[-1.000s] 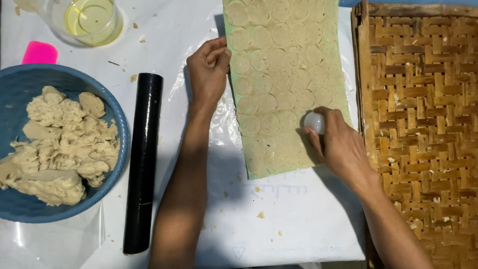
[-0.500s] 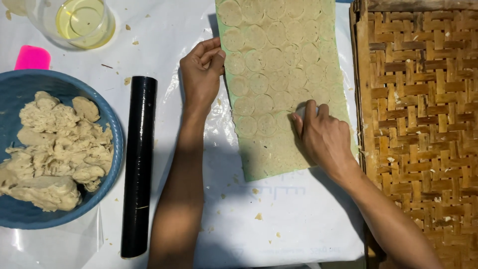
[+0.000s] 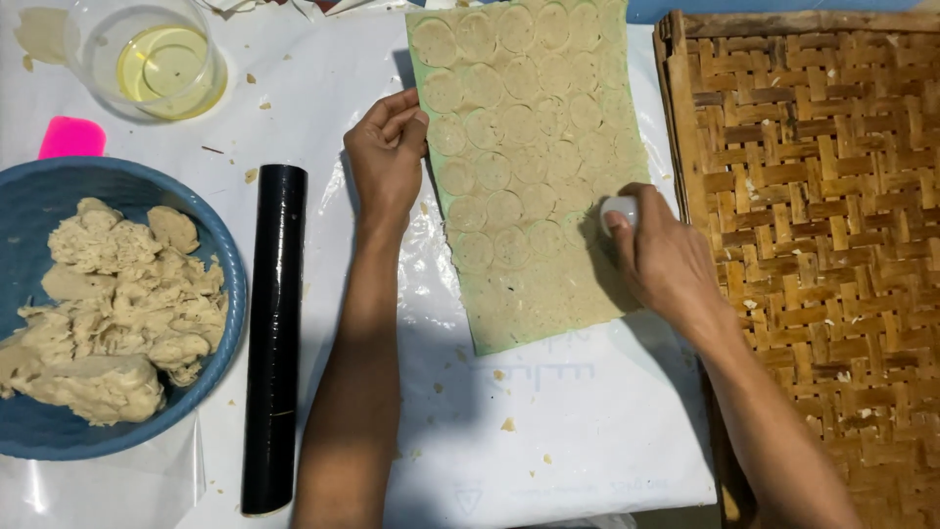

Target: Rolling out dough and cutting it into small circular shapes using a round cap-like tool.

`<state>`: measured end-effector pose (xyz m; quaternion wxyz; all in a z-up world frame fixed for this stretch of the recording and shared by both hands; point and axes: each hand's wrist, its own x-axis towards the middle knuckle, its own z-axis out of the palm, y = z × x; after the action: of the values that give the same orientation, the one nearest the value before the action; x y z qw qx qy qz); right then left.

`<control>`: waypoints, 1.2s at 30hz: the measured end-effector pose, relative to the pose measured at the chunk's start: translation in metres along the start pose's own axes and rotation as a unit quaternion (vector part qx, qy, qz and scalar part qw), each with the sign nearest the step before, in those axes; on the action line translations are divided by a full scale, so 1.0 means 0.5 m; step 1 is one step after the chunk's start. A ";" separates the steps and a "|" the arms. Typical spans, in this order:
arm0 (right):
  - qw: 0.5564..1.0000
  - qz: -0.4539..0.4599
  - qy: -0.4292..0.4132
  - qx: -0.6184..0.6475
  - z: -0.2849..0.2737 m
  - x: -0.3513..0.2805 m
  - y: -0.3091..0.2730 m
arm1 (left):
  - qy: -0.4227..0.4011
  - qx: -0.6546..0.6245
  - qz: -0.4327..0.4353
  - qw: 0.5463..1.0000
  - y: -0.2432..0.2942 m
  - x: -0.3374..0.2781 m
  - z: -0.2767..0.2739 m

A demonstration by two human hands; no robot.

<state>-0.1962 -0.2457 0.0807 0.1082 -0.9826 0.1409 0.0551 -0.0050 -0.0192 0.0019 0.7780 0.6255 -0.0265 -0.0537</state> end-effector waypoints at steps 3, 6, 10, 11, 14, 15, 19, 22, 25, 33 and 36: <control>0.998 -0.017 0.055 -0.030 0.006 -0.024 0.026 | 0.027 0.026 0.018 0.999 0.014 -0.003 -0.010; 0.998 -0.041 0.004 -0.052 0.012 -0.021 0.021 | 0.032 0.015 0.015 0.999 0.011 0.003 -0.010; 0.996 -0.052 -0.027 -0.072 0.016 -0.006 0.017 | 0.025 0.007 0.013 1.000 0.011 0.001 -0.012; 0.994 -0.051 -0.028 -0.089 0.019 -0.001 0.018 | 0.024 0.011 0.010 1.000 0.012 0.003 -0.012; 0.990 -0.029 -0.065 -0.122 0.012 0.013 0.002 | 0.024 0.017 0.005 1.000 0.012 0.005 -0.013; 0.985 -0.006 -0.099 -0.139 0.008 0.018 -0.006 | 0.022 0.018 0.003 1.000 0.011 0.006 -0.013; 0.986 -0.034 -0.013 -0.161 0.048 0.021 0.008 | 0.017 0.014 0.014 1.000 0.005 0.006 -0.014; 0.975 -0.089 0.107 -0.172 0.056 0.025 0.013 | 0.015 0.013 0.022 1.000 0.011 0.006 -0.013; 0.983 -0.072 -0.048 -0.165 0.049 0.030 0.023 | 0.023 0.045 0.008 0.999 0.012 0.001 -0.016; 0.996 0.009 -0.081 -0.040 -0.007 0.019 -0.004 | 0.023 0.007 0.001 1.000 0.013 0.004 -0.012; 0.999 0.042 0.005 -0.024 0.015 -0.003 0.083 | 0.007 0.018 0.027 0.999 -0.043 0.015 -0.029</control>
<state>-0.2103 -0.2826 0.0655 0.0818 -0.9783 0.1816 0.0577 0.0032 -0.0105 -0.0224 0.7678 0.6390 -0.0386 -0.0280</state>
